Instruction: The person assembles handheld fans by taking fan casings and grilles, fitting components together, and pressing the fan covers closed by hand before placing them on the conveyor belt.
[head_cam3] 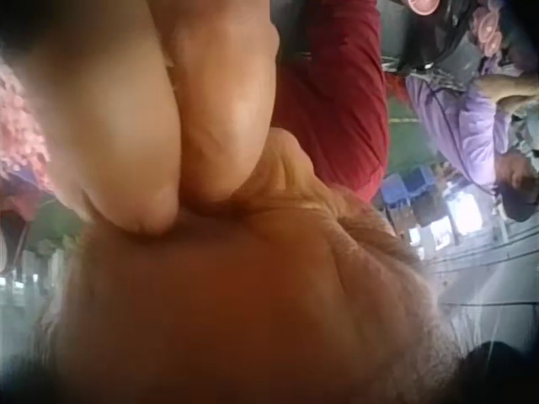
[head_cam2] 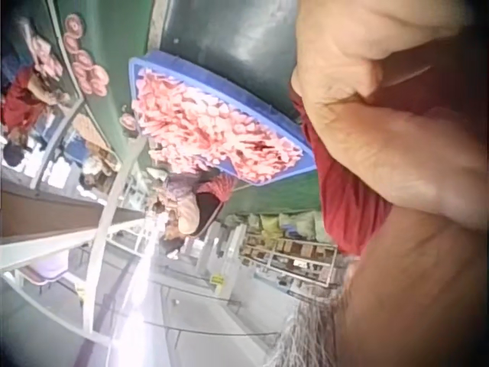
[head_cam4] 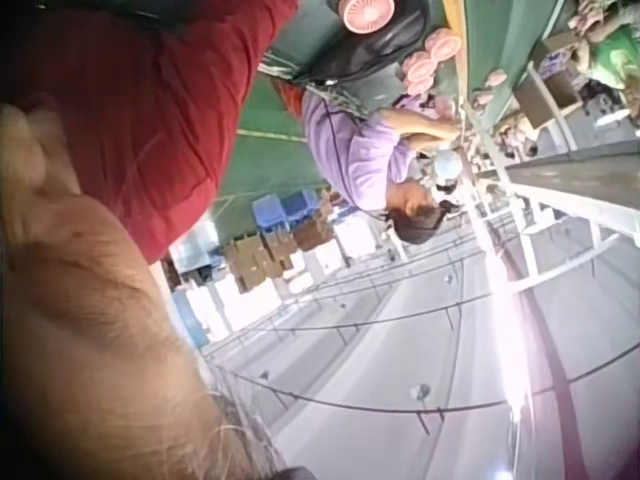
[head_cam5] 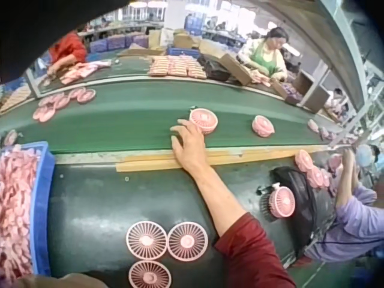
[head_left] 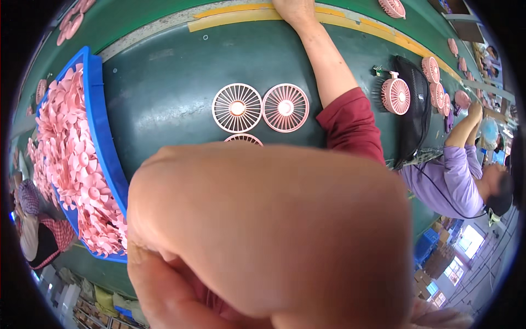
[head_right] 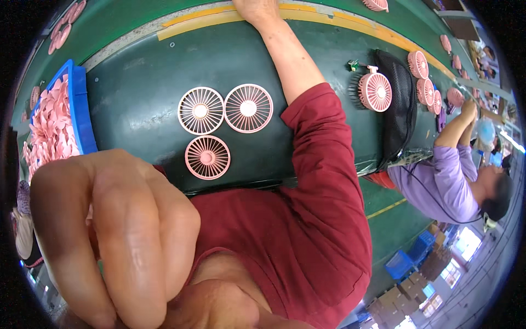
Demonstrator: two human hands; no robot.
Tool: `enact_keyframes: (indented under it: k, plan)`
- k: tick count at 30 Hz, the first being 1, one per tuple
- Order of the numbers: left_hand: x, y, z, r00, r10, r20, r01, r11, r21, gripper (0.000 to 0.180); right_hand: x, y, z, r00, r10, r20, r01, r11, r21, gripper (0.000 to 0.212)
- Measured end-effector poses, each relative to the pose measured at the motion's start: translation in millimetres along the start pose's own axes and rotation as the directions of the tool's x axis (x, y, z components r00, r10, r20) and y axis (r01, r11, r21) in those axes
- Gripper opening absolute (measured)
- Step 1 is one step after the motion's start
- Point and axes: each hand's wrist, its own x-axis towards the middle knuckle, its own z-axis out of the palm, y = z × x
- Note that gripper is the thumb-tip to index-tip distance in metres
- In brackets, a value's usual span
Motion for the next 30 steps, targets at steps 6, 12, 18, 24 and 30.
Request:
enact_keyframes:
  k: [6,12,18,24,30]
  plan:
    - [4,4,-1,0.996,-0.075,0.053,0.077,0.996,-0.04,0.015,-4,8,9,1.0,0.011,0.01,-0.011,1.0,0.016,0.023]
    - [2,13,4,0.986,-0.148,0.073,0.152,0.987,-0.047,0.014,-4,10,3,0.999,0.036,0.02,-0.037,0.999,0.024,0.022]
    - [4,21,5,0.964,-0.224,0.142,0.234,0.97,-0.061,0.013,-2,12,8,0.999,0.04,0.011,-0.041,0.998,0.04,0.022]
    - [5,29,-6,0.927,-0.284,0.245,0.313,0.946,-0.087,0.012,-5,12,5,0.998,0.064,0.018,-0.065,0.995,0.073,0.02]
    - [0,39,8,0.927,-0.299,0.225,0.319,0.946,-0.057,0.012,-2,7,11,0.998,0.059,0.003,-0.059,0.995,0.082,0.019]
